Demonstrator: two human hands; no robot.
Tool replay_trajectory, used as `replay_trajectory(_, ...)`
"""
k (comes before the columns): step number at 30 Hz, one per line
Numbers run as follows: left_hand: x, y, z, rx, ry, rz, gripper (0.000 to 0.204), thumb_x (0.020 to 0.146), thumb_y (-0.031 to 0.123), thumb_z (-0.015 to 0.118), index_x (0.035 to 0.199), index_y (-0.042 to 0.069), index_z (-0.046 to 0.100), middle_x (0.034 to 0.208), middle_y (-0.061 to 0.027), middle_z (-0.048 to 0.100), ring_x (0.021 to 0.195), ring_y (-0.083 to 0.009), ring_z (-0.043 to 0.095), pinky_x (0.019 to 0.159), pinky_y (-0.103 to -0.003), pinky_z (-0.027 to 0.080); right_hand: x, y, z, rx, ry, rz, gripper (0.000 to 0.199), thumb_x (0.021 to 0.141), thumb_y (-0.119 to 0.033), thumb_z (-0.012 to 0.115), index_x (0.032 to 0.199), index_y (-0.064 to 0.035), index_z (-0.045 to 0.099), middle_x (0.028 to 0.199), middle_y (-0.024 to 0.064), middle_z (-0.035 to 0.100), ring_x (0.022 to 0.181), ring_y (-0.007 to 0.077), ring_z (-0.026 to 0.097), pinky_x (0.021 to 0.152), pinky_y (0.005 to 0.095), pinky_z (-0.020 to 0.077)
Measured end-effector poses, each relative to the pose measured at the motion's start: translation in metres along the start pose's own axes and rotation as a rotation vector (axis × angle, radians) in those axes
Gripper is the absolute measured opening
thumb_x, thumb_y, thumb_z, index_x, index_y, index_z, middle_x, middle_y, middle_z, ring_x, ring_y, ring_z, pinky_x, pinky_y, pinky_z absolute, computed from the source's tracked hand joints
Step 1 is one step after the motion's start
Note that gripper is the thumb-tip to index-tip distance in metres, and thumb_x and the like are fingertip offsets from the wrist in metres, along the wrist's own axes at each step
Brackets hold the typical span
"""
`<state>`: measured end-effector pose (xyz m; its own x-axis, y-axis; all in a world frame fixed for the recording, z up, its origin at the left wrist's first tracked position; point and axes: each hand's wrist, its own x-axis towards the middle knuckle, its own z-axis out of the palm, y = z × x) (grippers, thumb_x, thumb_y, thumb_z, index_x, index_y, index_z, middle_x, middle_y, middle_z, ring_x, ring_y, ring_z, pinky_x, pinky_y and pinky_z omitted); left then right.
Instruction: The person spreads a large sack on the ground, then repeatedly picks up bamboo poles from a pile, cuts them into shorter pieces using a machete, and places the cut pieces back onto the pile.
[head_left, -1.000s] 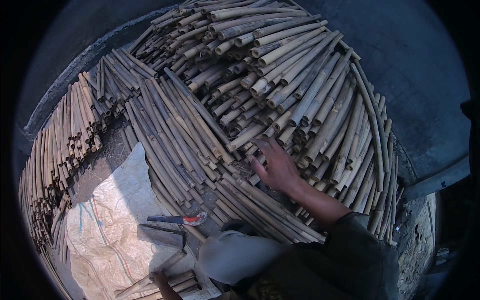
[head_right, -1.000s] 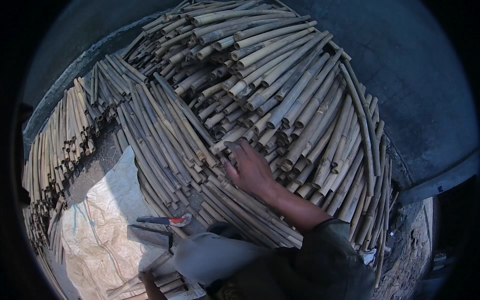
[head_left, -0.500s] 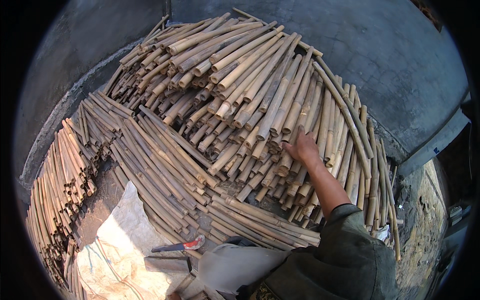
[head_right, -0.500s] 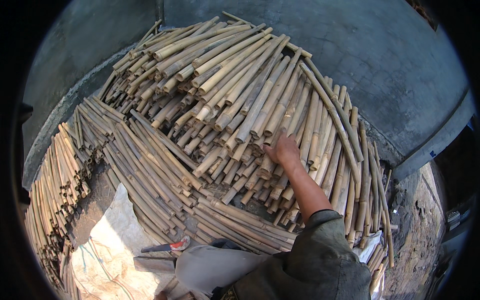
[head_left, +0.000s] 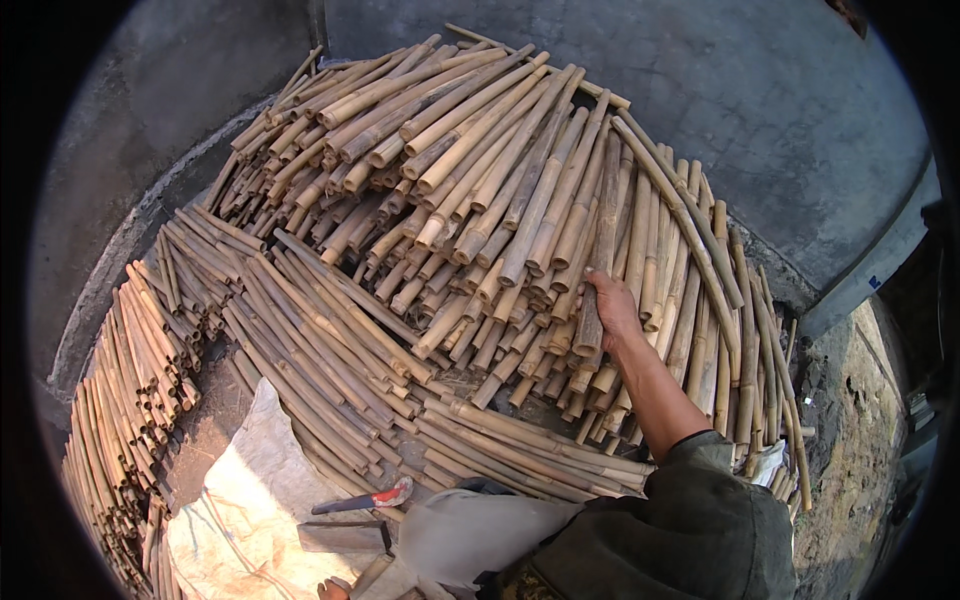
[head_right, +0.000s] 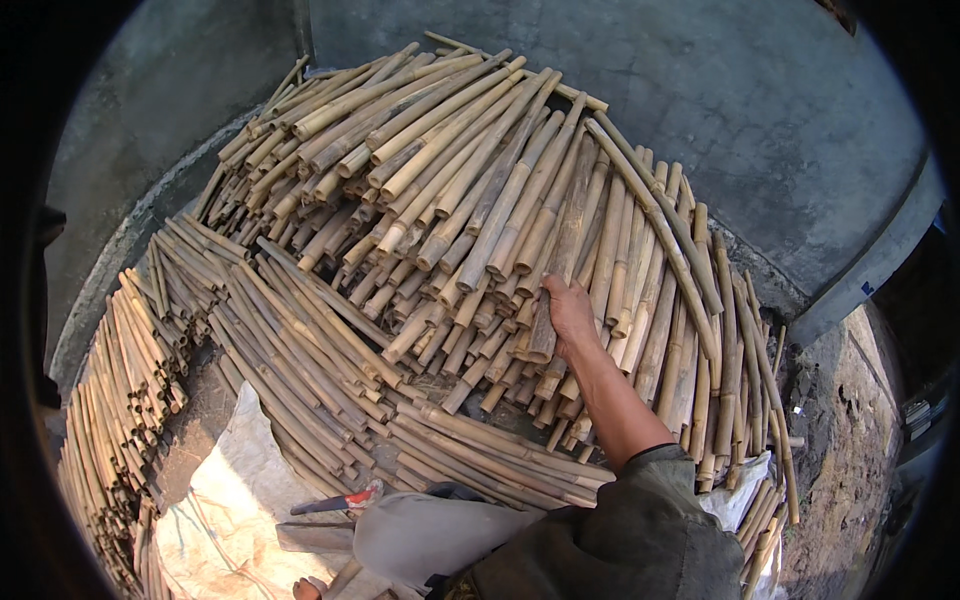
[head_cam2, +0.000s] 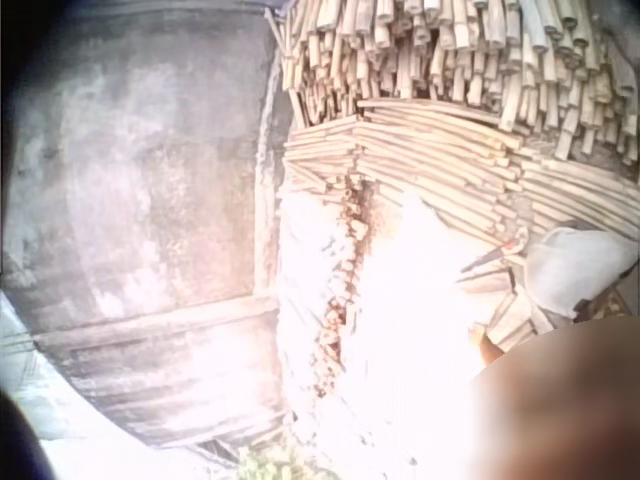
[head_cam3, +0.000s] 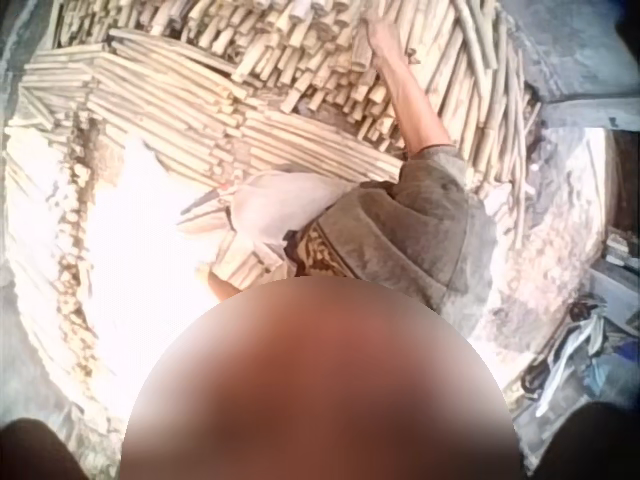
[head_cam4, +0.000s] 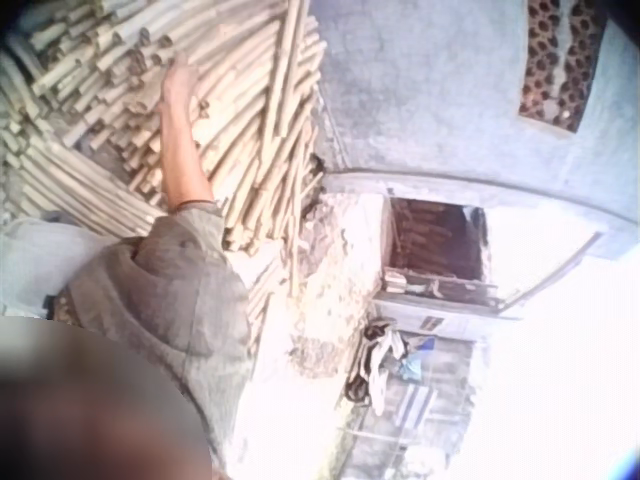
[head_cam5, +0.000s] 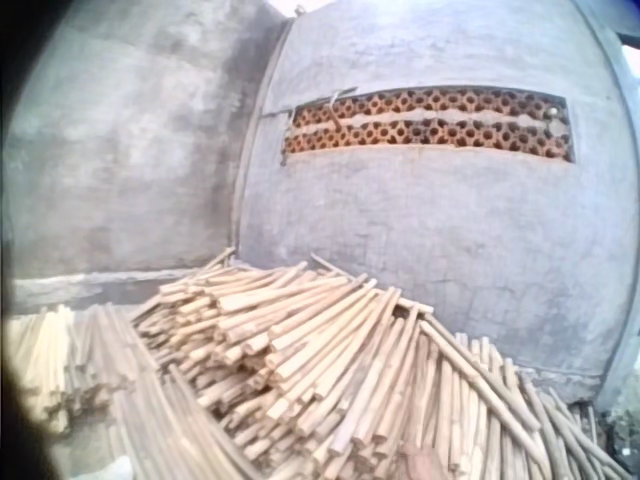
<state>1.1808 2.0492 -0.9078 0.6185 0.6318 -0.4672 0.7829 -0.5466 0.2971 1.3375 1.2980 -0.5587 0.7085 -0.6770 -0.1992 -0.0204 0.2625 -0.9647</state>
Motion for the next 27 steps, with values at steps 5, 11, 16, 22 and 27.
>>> replay_trajectory(5,-0.007,0.071,-0.073,-0.537,0.049,0.148,0.052,0.106,0.031,0.053,0.145,-0.003,0.051,0.139,-0.0173,0.059,0.118,-0.0259,0.061,0.097,-0.035,0.047,-0.075,0.060,0.061,-0.342,0.004,-0.333,0.040,0.093,-0.022,0.067,0.120,0.0028,0.051,0.092,0.0103,0.064,0.077,0.0196,0.063,0.069,0.0354,0.0517)
replay_trajectory(11,-0.122,0.251,-0.181,-1.078,-0.020,0.533,0.064,0.105,0.048,0.053,0.153,0.006,0.044,0.150,-0.0195,0.050,0.126,-0.0302,0.059,0.100,-0.040,0.049,-0.108,0.090,0.101,-0.736,-0.333,-0.494,0.046,0.087,-0.024,0.075,0.122,-0.0010,0.058,0.098,0.0190,0.069,0.086,0.0350,0.068,0.078,0.0423,0.0541)
replay_trajectory(16,-0.142,0.294,-0.252,-1.499,-0.125,0.705,0.099,0.098,0.067,0.052,0.160,-0.002,0.017,0.159,-0.0301,0.031,0.143,-0.0403,0.041,0.111,-0.051,0.045,-0.131,0.140,0.138,-0.789,-0.803,-0.925,0.051,0.079,-0.022,0.080,0.123,-0.0046,0.063,0.103,0.0188,0.067,0.091,0.0400,0.066,0.079,0.0472,0.0527)
replay_trajectory(22,-0.137,0.212,-0.321,-2.085,0.572,0.517,0.056,0.102,0.060,0.052,0.128,0.009,0.052,0.098,-0.0049,0.051,0.076,-0.0161,0.048,0.068,-0.033,0.046,-0.157,0.188,0.191,-0.998,-1.157,-1.066,0.066,0.076,-0.024,0.083,0.136,-0.0098,0.060,0.115,0.0124,0.062,0.112,0.0325,0.056,0.103,0.0494,0.0385)
replay_trajectory(27,-0.176,0.131,-0.327,-2.112,0.949,0.600,0.049,0.096,0.057,0.053,0.115,0.011,0.054,0.085,-0.0055,0.054,0.074,-0.0217,0.053,0.070,-0.040,0.046,-0.196,0.241,0.231,-0.979,-1.208,-1.145,0.077,0.084,-0.031,0.079,0.146,0.0006,0.045,0.136,0.0181,0.052,0.127,0.0341,0.050,0.110,0.0520,0.0350)
